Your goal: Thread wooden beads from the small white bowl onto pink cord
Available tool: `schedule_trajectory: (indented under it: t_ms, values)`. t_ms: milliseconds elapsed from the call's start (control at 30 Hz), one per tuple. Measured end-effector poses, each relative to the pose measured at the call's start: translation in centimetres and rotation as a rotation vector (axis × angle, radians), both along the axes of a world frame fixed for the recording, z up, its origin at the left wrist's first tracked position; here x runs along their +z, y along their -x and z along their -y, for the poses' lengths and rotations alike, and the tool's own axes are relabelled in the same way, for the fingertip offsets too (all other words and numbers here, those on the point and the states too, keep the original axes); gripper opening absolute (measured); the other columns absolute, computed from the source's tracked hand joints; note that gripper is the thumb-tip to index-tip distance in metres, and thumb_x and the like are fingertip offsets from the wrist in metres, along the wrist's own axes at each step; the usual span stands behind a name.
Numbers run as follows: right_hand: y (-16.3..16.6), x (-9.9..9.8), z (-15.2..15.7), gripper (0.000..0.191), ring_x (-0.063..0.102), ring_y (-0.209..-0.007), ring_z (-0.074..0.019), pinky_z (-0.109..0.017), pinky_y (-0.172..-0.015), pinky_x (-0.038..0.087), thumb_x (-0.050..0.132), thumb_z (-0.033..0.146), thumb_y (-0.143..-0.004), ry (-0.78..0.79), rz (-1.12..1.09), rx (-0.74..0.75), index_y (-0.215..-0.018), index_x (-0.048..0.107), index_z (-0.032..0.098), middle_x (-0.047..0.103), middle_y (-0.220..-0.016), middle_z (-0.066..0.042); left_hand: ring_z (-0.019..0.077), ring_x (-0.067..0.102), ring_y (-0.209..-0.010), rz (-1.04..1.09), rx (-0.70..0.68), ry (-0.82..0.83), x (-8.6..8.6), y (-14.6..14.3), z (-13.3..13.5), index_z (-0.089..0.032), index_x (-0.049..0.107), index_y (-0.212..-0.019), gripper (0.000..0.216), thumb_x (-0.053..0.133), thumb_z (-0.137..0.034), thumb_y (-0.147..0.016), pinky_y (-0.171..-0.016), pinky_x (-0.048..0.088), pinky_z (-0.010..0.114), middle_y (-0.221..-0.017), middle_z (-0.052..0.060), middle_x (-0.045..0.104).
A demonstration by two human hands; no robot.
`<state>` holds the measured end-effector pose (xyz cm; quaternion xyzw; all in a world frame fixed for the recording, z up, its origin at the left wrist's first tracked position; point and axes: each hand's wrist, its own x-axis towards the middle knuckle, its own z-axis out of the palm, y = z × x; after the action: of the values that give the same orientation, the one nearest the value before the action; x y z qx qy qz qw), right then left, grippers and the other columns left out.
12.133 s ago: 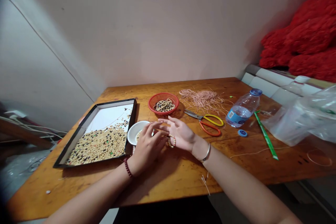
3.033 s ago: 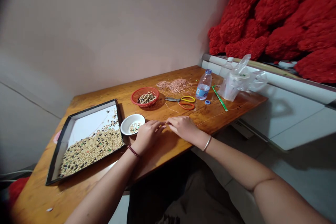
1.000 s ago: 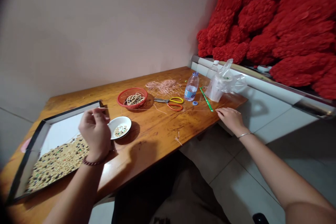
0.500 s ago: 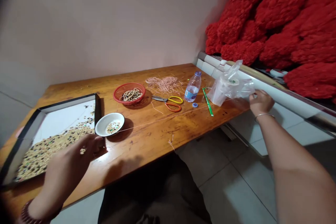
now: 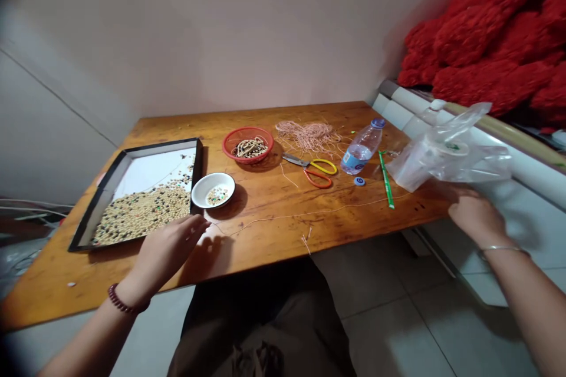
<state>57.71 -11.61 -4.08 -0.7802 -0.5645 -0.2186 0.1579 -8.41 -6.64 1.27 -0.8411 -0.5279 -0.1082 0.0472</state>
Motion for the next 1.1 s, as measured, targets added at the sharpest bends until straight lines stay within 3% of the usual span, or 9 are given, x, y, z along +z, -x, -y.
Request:
schedule_trajectory:
  t_ms: [100, 267, 367, 533, 667, 767, 900, 1000, 1100]
  values:
    - [4.4, 1.3, 2.3, 0.032, 0.062, -0.069, -0.0317, -0.043, -0.059, 0.043, 0.051, 0.011, -0.062, -0.044, 0.013, -0.076, -0.087, 0.065, 0.025, 0.067, -0.075, -0.020, 0.0144, 0.058, -0.066, 0.022, -0.177, -0.102, 0.0, -0.9, 0.1, -0.021, 0.061, -0.085, 0.022, 0.047, -0.035, -0.094, -0.055, 0.034, 0.024, -0.076, 0.002, 0.064]
    - [19.3, 4.9, 3.2, 0.023, 0.063, -0.093, -0.0263, -0.040, -0.089, 0.048, 0.046, 0.014, -0.078, 0.017, -0.266, 0.533, -0.092, 0.058, 0.028, 0.068, -0.095, -0.008, 0.0142, 0.055, -0.070, -0.039, -0.550, -0.203, 0.2, -3.8, 0.5, -0.019, 0.059, -0.093, 0.013, 0.048, -0.026, -0.094, -0.061, 0.037, 0.027, -0.078, 0.001, 0.063]
    - [28.2, 6.4, 1.8, 0.010, 0.061, -0.103, -0.0255, -0.041, -0.092, 0.048, 0.049, 0.025, -0.087, 0.179, -0.638, 0.722, -0.094, 0.056, 0.026, 0.064, -0.107, -0.008, 0.0144, 0.055, -0.074, -0.034, -0.612, -0.274, 0.4, -5.6, 0.6, -0.019, 0.058, -0.093, 0.011, 0.048, -0.023, -0.094, -0.061, 0.037, 0.027, -0.084, 0.002, 0.064]
    - [37.7, 6.9, -3.7, 0.028, 0.055, -0.109, -0.0216, -0.041, -0.096, 0.043, 0.046, 0.045, -0.093, 0.544, -1.145, 1.006, -0.111, 0.052, 0.025, 0.060, -0.115, -0.008, 0.0155, 0.057, -0.082, 0.013, -0.591, -0.392, 0.4, -5.9, -0.2, -0.018, 0.059, -0.092, 0.011, 0.050, -0.024, -0.093, -0.067, 0.042, 0.026, -0.088, 0.003, 0.066]
    - [40.8, 6.7, -8.7, 0.050, 0.059, -0.073, -0.0159, -0.036, -0.079, 0.047, 0.034, 0.067, -0.088, 0.867, -1.467, 1.117, -0.094, 0.051, 0.021, 0.061, -0.074, -0.002, 0.0168, 0.058, -0.087, 0.000, -0.489, -0.442, 0.3, -4.3, -2.3, -0.023, 0.061, -0.104, 0.017, 0.048, -0.021, -0.093, -0.073, 0.044, 0.028, -0.098, 0.003, 0.067]
    - [42.0, 6.2, -11.5, 0.049, 0.032, -0.042, -0.0065, -0.024, -0.052, 0.041, 0.039, 0.065, -0.088, 1.105, -1.672, 1.129, -0.075, 0.047, 0.019, 0.038, -0.054, 0.007, 0.0186, 0.057, -0.089, 0.052, -0.387, -0.443, 0.5, -3.4, -4.8, -0.025, 0.063, -0.106, 0.019, 0.049, -0.024, -0.093, -0.077, 0.044, 0.031, -0.097, 0.004, 0.067]
    - [43.2, 4.4, -13.9, 0.041, 0.012, -0.043, -0.0051, -0.018, -0.039, 0.013, 0.057, 0.050, -0.086, 0.906, -2.054, 1.044, -0.067, 0.039, 0.019, 0.025, -0.055, 0.009, 0.0221, 0.056, -0.087, 0.104, -0.195, -0.371, 0.8, -2.8, -8.1, -0.020, 0.064, -0.102, 0.022, 0.048, -0.032, -0.093, -0.074, 0.042, 0.033, -0.093, 0.008, 0.067]
    - [43.4, 3.1, -14.9, 0.038, 0.007, -0.043, -0.0058, -0.019, -0.038, 0.007, 0.058, 0.049, -0.085, 0.875, -2.262, 0.932, -0.071, 0.039, 0.020, 0.023, -0.055, 0.010, 0.0260, 0.056, -0.085, 0.115, 0.077, -0.280, 0.4, -2.5, -9.4, -0.015, 0.064, -0.098, 0.032, 0.048, -0.043, -0.092, -0.067, 0.041, 0.033, -0.083, 0.012, 0.067]
    - [43.1, 2.5, -15.2, 0.036, 0.005, -0.043, -0.0060, -0.019, -0.038, 0.007, 0.063, 0.047, -0.082, 0.866, -2.381, 0.849, -0.073, 0.040, 0.020, 0.021, -0.054, 0.010, 0.0277, 0.058, -0.080, -0.007, 0.174, -0.127, -0.5, -2.6, -9.8, -0.015, 0.066, -0.082, 0.035, 0.051, -0.046, -0.089, -0.061, 0.040, 0.032, -0.074, 0.013, 0.067]
